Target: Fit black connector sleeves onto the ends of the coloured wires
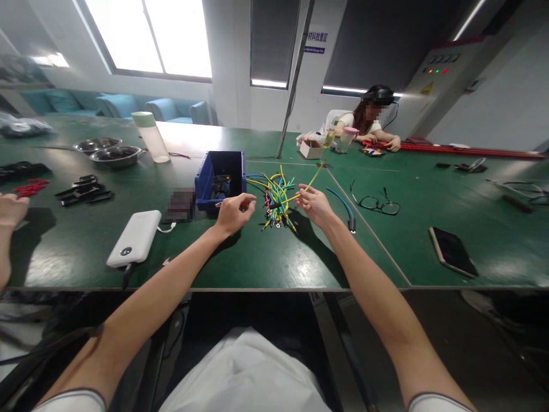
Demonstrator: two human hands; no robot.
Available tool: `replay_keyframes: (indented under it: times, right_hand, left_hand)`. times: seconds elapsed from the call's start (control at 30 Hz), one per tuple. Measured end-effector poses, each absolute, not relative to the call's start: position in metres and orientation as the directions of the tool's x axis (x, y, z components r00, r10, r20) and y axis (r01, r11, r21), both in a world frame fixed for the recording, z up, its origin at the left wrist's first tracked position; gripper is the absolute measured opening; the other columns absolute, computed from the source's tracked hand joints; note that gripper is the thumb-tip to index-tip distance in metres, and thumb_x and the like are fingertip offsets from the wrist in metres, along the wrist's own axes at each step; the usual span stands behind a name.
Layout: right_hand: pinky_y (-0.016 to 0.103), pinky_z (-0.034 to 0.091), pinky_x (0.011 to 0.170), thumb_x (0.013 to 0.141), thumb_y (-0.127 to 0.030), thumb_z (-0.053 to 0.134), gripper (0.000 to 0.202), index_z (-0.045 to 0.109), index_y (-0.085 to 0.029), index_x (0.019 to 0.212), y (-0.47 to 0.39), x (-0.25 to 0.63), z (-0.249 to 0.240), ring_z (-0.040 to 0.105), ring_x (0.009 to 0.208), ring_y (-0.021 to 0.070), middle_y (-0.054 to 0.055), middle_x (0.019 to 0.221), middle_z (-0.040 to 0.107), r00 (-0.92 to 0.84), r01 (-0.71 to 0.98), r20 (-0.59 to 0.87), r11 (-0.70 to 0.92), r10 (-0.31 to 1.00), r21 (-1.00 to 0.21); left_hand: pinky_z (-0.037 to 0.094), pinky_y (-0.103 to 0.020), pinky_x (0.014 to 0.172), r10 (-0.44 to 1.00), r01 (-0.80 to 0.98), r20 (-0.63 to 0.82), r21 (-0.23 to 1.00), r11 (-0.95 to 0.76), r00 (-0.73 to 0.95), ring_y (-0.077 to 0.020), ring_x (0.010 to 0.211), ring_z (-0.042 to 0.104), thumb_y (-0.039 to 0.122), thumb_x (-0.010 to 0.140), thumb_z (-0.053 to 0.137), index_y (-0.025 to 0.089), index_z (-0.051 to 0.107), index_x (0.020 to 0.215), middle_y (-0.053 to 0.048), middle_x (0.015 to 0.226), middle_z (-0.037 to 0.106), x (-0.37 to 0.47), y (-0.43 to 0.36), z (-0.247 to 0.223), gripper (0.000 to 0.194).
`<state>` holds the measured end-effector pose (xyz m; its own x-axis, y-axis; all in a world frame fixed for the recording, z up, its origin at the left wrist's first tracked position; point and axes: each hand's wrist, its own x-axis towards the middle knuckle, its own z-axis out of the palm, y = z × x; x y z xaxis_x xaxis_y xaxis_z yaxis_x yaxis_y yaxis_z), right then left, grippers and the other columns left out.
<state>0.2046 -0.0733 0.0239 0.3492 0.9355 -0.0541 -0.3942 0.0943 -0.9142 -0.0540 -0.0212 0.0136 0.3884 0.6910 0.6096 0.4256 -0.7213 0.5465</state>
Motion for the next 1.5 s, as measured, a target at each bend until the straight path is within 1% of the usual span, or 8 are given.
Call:
replay_keyframes:
  times: [0.13, 0.23, 0.67, 0.8, 0.97, 1.1, 1.3, 1.5]
  right_hand:
    - [0.016, 0.054, 0.051, 0.081, -0.008, 0.061, 0.016, 0.057, -0.019, 0.093, -0.076, 0.210, 0.030, 0.061, 0.053, 0.0074, -0.001, 0.068, 0.065, 0.399, -0.391, -0.015, 0.155, 0.917, -0.907]
    - [0.015, 0.052, 0.049, 0.081, -0.008, 0.061, 0.018, 0.056, -0.019, 0.094, -0.077, 0.214, 0.035, 0.060, 0.053, 0.0072, -0.002, 0.067, 0.064, 0.443, -0.372, -0.009, 0.174, 0.897, -0.912]
    - [0.014, 0.047, 0.047, 0.080, -0.009, 0.060, 0.020, 0.051, -0.021, 0.094, -0.075, 0.238, 0.038, 0.055, 0.050, 0.0058, -0.005, 0.063, 0.058, 0.611, -0.348, -0.030, 0.235, 0.791, -0.907]
    - [0.015, 0.046, 0.047, 0.078, -0.012, 0.062, 0.021, 0.051, -0.022, 0.093, -0.072, 0.244, 0.036, 0.055, 0.050, 0.0063, -0.005, 0.063, 0.058, 0.642, -0.292, -0.006, 0.237, 0.767, -0.926]
    - [0.016, 0.045, 0.047, 0.079, -0.015, 0.062, 0.019, 0.053, -0.022, 0.094, -0.070, 0.255, 0.035, 0.055, 0.051, 0.0066, -0.005, 0.063, 0.058, 0.676, -0.173, 0.050, 0.224, 0.735, -0.959]
    - [0.016, 0.040, 0.045, 0.080, -0.014, 0.057, 0.005, 0.056, -0.019, 0.079, -0.068, 0.269, 0.032, 0.046, 0.046, 0.0049, -0.005, 0.058, 0.053, 0.701, -0.050, 0.112, 0.205, 0.704, -0.977]
    - [0.016, 0.032, 0.039, 0.081, -0.012, 0.052, 0.017, 0.053, -0.018, 0.065, -0.066, 0.286, 0.027, 0.040, 0.041, 0.0053, -0.005, 0.053, 0.047, 0.714, 0.137, 0.203, 0.150, 0.670, -0.979]
    - [0.018, 0.035, 0.041, 0.082, -0.012, 0.047, 0.024, 0.051, -0.018, 0.058, -0.069, 0.296, 0.023, 0.041, 0.041, 0.0068, -0.003, 0.048, 0.045, 0.733, 0.299, 0.204, -0.038, 0.649, -0.953]
  left_hand:
    - [0.046, -0.026, 0.072, 0.749, 0.619, 0.644, 0.528, -0.582, 0.154, -0.0168, 0.072, 0.066, 0.029, 0.088, 0.050, 0.018, 0.066, 0.095, -0.004, 0.079, 0.070, -0.059, -0.014, 0.024, 0.021]
    - [0.046, -0.029, 0.079, 0.780, 0.722, 0.619, 0.498, -0.481, 0.092, -0.0203, 0.083, 0.067, 0.026, 0.089, 0.047, 0.019, 0.064, 0.102, -0.005, 0.088, 0.071, -0.064, -0.005, 0.031, 0.023]
    - [0.048, -0.041, 0.088, 0.884, 0.915, 0.434, 0.260, -0.309, 0.175, -0.0317, 0.103, 0.061, 0.031, 0.087, 0.045, 0.017, 0.066, 0.110, -0.015, 0.111, 0.067, -0.061, 0.059, 0.049, 0.034]
    - [0.049, -0.042, 0.089, 0.933, 0.935, 0.277, 0.200, -0.292, 0.232, -0.0330, 0.106, 0.060, 0.036, 0.083, 0.049, 0.017, 0.065, 0.118, -0.016, 0.118, 0.065, -0.063, 0.074, 0.038, 0.042]
    - [0.050, -0.045, 0.088, 0.959, 0.936, 0.091, 0.208, -0.283, 0.270, -0.0354, 0.109, 0.060, 0.043, 0.079, 0.054, 0.022, 0.061, 0.127, -0.015, 0.125, 0.063, -0.065, 0.090, 0.029, 0.054]
    - [0.051, -0.048, 0.083, 0.971, 0.952, -0.024, 0.207, -0.227, 0.236, -0.0389, 0.102, 0.063, 0.048, 0.075, 0.058, 0.024, 0.068, 0.119, -0.016, 0.117, 0.067, -0.065, 0.091, 0.028, 0.050]
    - [0.052, -0.047, 0.081, 0.977, 0.956, 0.051, 0.201, -0.215, 0.209, -0.0393, 0.098, 0.065, 0.040, 0.072, 0.062, 0.018, 0.074, 0.104, -0.021, 0.109, 0.068, -0.067, 0.084, 0.032, 0.041]
    - [0.052, -0.045, 0.083, 0.970, 0.938, 0.141, 0.263, -0.228, 0.196, -0.0356, 0.096, 0.065, 0.030, 0.073, 0.064, 0.020, 0.075, 0.096, -0.016, 0.103, 0.069, -0.068, 0.076, 0.034, 0.028]
